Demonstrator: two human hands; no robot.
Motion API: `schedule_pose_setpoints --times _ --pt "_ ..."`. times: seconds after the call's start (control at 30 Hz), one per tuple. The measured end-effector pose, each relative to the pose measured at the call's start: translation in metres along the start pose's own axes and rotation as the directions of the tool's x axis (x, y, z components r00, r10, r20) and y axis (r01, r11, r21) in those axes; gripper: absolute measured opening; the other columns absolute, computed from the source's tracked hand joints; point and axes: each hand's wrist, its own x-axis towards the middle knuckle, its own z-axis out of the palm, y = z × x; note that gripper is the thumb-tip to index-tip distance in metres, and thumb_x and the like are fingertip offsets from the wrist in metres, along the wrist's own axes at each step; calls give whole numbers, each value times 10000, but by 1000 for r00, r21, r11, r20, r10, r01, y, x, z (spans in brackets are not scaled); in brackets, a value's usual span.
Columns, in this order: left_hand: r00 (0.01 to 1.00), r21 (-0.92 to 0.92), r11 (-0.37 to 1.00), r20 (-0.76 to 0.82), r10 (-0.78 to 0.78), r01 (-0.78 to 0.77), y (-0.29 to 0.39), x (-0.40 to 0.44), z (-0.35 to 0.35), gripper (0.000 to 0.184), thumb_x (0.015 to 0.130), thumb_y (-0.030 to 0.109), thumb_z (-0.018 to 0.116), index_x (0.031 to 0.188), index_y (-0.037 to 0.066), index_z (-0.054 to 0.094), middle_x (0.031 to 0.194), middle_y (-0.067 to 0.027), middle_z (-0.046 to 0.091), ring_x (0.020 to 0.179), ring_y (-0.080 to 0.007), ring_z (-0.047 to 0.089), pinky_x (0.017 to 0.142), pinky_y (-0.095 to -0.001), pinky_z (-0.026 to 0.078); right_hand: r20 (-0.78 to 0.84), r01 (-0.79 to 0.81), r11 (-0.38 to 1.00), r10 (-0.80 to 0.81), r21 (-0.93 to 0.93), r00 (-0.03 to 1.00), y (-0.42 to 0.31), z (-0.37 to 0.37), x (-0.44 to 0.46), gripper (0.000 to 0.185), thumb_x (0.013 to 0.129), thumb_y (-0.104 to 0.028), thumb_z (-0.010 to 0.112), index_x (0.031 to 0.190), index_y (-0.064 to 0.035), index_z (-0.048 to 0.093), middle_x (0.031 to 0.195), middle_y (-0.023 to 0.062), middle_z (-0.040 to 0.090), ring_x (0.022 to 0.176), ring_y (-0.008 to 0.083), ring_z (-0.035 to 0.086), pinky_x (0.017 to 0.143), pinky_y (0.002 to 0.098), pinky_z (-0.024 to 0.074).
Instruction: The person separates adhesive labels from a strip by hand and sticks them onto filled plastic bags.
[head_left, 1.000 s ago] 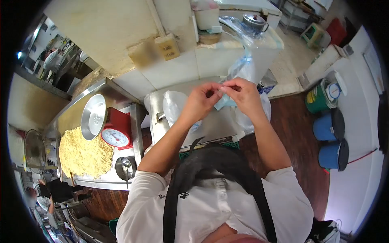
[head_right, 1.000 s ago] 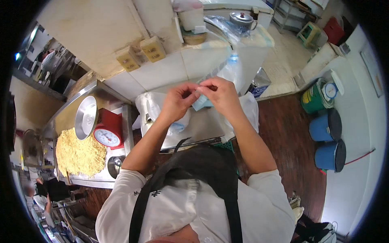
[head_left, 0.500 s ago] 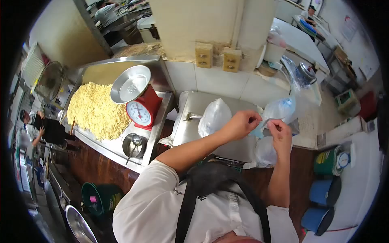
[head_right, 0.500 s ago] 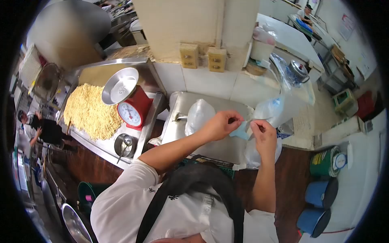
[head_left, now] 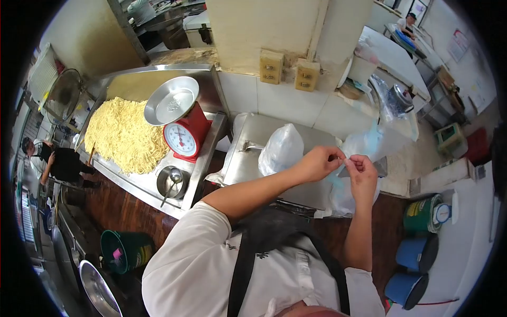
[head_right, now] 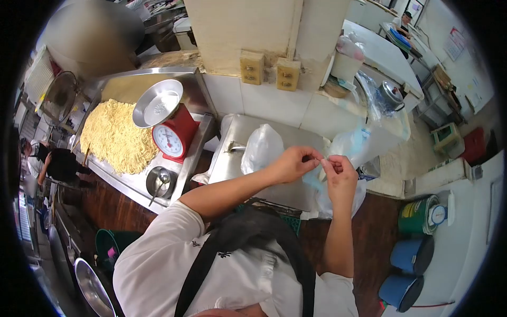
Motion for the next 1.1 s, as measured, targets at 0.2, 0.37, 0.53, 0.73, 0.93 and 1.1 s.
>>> schedule_pose_setpoints --times 0.2,0.37,0.53,0.73,0.93,1.1 --pt "1000 59 998 12 -6 5 -6 -1 6 208 983 145 601 1109 1 681 819 -58 661 767 -123 568 733 -307 496 62 16 994 -10 -107 998 -2 -7 -2 183 889 -142 751 909 33 699 738 98 674 630 135 593 606 294 481" --pt "998 16 998 30 55 -55 -7 -2 8 227 999 116 555 1164 -7 650 924 -72 653 843 -108 573 765 -314 509 8 68 995 -68 -69 998 13 -6 -6 160 917 -133 703 926 26 696 732 116 665 631 158 604 618 306 491" --pt "996 -86 994 68 -60 65 -12 -1 12 261 989 61 542 1236 -4 596 908 -66 623 821 -115 583 727 -277 504 24 -19 1000 19 1 1000 24 -16 -9 183 933 -153 675 936 29 686 750 99 678 676 150 640 631 305 498" --pt "996 -28 997 -36 -79 78 -37 1 14 343 959 57 569 1296 0 533 869 -107 608 767 -191 591 733 -328 500 -33 -221 944 236 244 971 44 -40 -10 205 966 -194 652 982 8 680 784 16 655 683 86 577 653 248 476" --pt "888 595 749 -122 444 -292 -2 -20 -14 404 891 143 710 1267 56 590 1096 -202 628 1073 -366 597 922 -438 493 -240 -65 980 111 190 965 22 -44 -24 167 965 -183 665 1002 -20 680 801 -1 646 700 77 559 665 238 466" --pt "957 755 606 98 274 -250 3 -9 -124 343 853 202 752 1174 106 679 1132 -196 633 1085 -401 601 921 -489 491 -227 136 988 -116 74 967 14 9 -28 108 944 -118 683 997 -24 669 808 53 664 692 114 581 643 280 483"
